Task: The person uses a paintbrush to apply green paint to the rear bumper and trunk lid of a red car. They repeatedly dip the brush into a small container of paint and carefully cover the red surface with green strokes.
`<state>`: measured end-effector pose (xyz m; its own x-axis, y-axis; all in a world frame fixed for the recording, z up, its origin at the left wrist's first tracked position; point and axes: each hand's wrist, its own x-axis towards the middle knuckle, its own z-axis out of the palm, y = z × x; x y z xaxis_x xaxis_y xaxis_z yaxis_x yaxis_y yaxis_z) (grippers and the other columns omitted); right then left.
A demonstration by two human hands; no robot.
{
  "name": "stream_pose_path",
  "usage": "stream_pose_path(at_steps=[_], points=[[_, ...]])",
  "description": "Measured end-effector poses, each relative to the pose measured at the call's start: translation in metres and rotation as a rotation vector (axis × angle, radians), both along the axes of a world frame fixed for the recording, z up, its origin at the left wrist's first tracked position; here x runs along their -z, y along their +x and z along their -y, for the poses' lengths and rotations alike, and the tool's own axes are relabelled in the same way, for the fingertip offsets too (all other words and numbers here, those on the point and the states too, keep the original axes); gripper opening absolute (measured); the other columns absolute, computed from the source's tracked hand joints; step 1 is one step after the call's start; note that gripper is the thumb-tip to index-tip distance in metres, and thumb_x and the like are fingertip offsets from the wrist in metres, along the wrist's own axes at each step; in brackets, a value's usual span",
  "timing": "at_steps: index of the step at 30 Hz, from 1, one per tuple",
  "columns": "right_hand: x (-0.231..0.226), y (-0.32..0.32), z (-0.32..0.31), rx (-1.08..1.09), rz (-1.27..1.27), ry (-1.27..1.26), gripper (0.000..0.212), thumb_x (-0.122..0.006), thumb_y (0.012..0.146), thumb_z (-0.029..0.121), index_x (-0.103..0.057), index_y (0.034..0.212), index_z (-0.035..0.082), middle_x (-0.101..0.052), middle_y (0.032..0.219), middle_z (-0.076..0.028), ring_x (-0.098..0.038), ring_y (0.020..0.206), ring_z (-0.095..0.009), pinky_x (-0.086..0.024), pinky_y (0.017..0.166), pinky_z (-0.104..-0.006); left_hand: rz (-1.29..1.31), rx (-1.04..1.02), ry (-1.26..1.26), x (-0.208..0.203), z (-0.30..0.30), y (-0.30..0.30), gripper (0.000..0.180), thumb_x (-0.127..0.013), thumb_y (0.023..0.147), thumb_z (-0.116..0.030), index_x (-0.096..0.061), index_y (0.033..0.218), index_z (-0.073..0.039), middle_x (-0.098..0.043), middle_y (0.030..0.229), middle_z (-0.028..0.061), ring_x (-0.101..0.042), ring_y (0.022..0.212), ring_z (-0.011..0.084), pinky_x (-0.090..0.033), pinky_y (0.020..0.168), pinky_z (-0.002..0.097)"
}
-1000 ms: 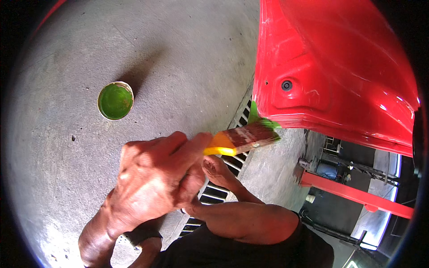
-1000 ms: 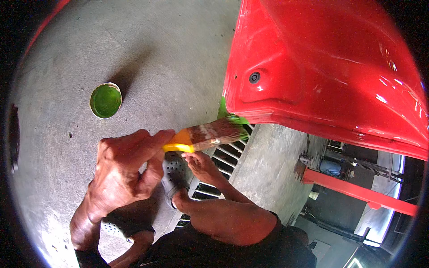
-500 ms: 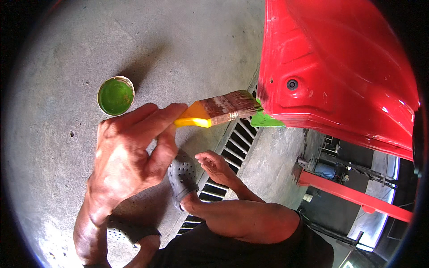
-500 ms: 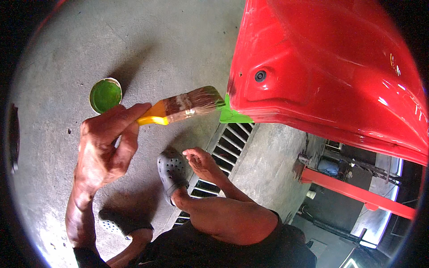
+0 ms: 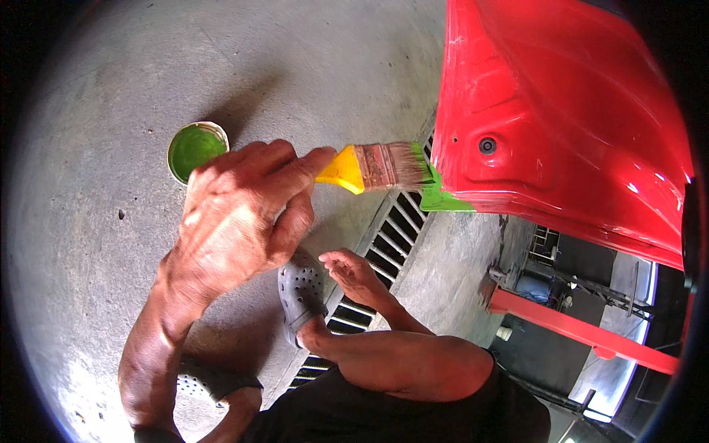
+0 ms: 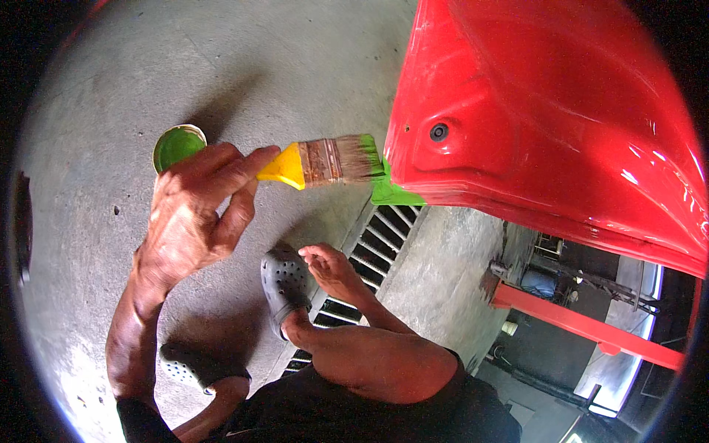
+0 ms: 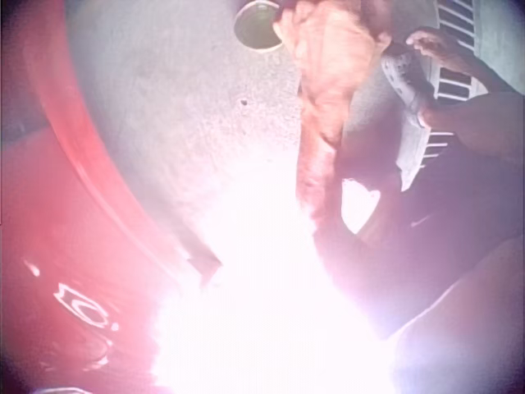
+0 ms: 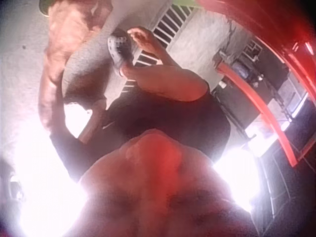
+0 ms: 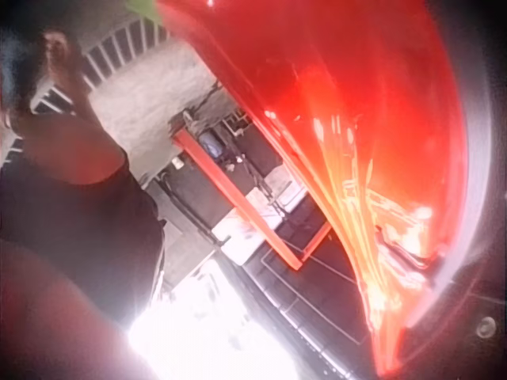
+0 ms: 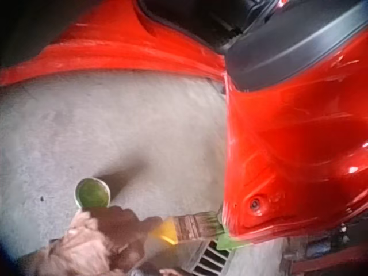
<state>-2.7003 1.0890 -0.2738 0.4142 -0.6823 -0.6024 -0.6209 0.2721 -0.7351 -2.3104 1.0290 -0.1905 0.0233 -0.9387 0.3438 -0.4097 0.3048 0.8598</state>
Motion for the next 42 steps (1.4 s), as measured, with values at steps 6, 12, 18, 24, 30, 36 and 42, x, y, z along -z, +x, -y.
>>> stream_pose_path(at_steps=[6, 12, 18, 24, 30, 36, 42], points=[[-0.005, 0.000, 0.001, -0.087, -0.051, -0.051, 0.030, -0.064, 0.113, 0.028, -0.064, 0.133, 0.005, -0.062, 0.101, 0.000, -0.051, 0.080, -0.007, -0.048, 0.072, -0.0266, -0.015, 0.055, -0.086, 0.015, 0.010, 0.000, 0.046, -0.069, 0.083, -0.003, -0.075, 0.129, -0.006, -0.066, 0.082, 0.0082, -0.068, 0.073, 0.0299, -0.054, 0.063, 0.0428], [-0.013, 0.006, 0.000, -0.061, -0.061, -0.037, 0.028, -0.063, 0.114, 0.026, -0.065, 0.131, 0.005, -0.065, 0.100, -0.002, -0.056, 0.085, -0.008, -0.052, 0.078, -0.0272, -0.116, 0.075, 0.005, 0.008, -0.020, -0.004, 0.044, -0.071, 0.085, -0.005, -0.074, 0.129, -0.004, -0.064, 0.079, 0.0081, -0.066, 0.067, 0.0286, -0.052, 0.060, 0.0409], [-0.017, 0.011, -0.001, -0.081, -0.078, -0.058, 0.035, -0.064, 0.113, 0.034, -0.067, 0.131, 0.005, -0.066, 0.106, -0.004, -0.059, 0.094, -0.011, -0.053, 0.085, -0.0286, -0.168, 0.041, 0.065, -0.001, -0.046, -0.019, 0.045, -0.071, 0.085, -0.004, -0.074, 0.130, -0.005, -0.066, 0.080, 0.0077, -0.067, 0.067, 0.0285, -0.054, 0.060, 0.0404], [-0.017, 0.023, -0.003, -0.095, -0.037, -0.080, 0.028, -0.064, 0.112, 0.027, -0.067, 0.129, 0.005, -0.062, 0.097, -0.002, -0.054, 0.082, -0.010, -0.050, 0.075, -0.0283, -0.178, -0.026, 0.135, -0.011, -0.065, -0.032, 0.042, -0.068, 0.091, -0.002, -0.073, 0.132, -0.001, -0.068, 0.085, 0.0103, -0.070, 0.067, 0.0279, -0.057, 0.063, 0.0381], [-0.003, 0.018, -0.012, -0.087, -0.006, -0.133, 0.027, -0.064, 0.112, 0.025, -0.067, 0.129, 0.005, -0.067, 0.099, -0.005, -0.057, 0.081, -0.011, -0.051, 0.074, -0.0305, -0.233, -0.152, 0.188, -0.008, -0.085, -0.051, 0.044, -0.072, 0.090, -0.007, -0.072, 0.134, -0.004, -0.067, 0.086, 0.0100, -0.070, 0.066, 0.0312, -0.059, 0.061, 0.0422], [0.001, 0.030, -0.019, -0.114, 0.010, -0.202, 0.026, -0.066, 0.111, 0.024, -0.071, 0.128, 0.005, -0.069, 0.101, -0.010, -0.059, 0.081, -0.013, -0.054, 0.075, -0.0321, -0.235, -0.055, 0.267, -0.020, -0.096, -0.070, 0.041, -0.061, 0.099, 0.001, -0.068, 0.139, -0.001, -0.070, 0.095, 0.0206, -0.074, 0.077, 0.0361, -0.059, 0.071, 0.0424], [0.035, 0.035, -0.036, -0.031, 0.070, -0.132, 0.023, -0.065, 0.112, 0.022, -0.070, 0.129, 0.008, -0.073, 0.103, -0.006, -0.063, 0.083, -0.012, -0.055, 0.074, -0.0320, -0.092, -0.124, 0.226, -0.010, -0.113, -0.062, 0.044, -0.066, 0.090, 0.003, -0.071, 0.134, -0.003, -0.073, 0.096, 0.0200, -0.075, 0.080, 0.0379, -0.060, 0.072, 0.0451]])
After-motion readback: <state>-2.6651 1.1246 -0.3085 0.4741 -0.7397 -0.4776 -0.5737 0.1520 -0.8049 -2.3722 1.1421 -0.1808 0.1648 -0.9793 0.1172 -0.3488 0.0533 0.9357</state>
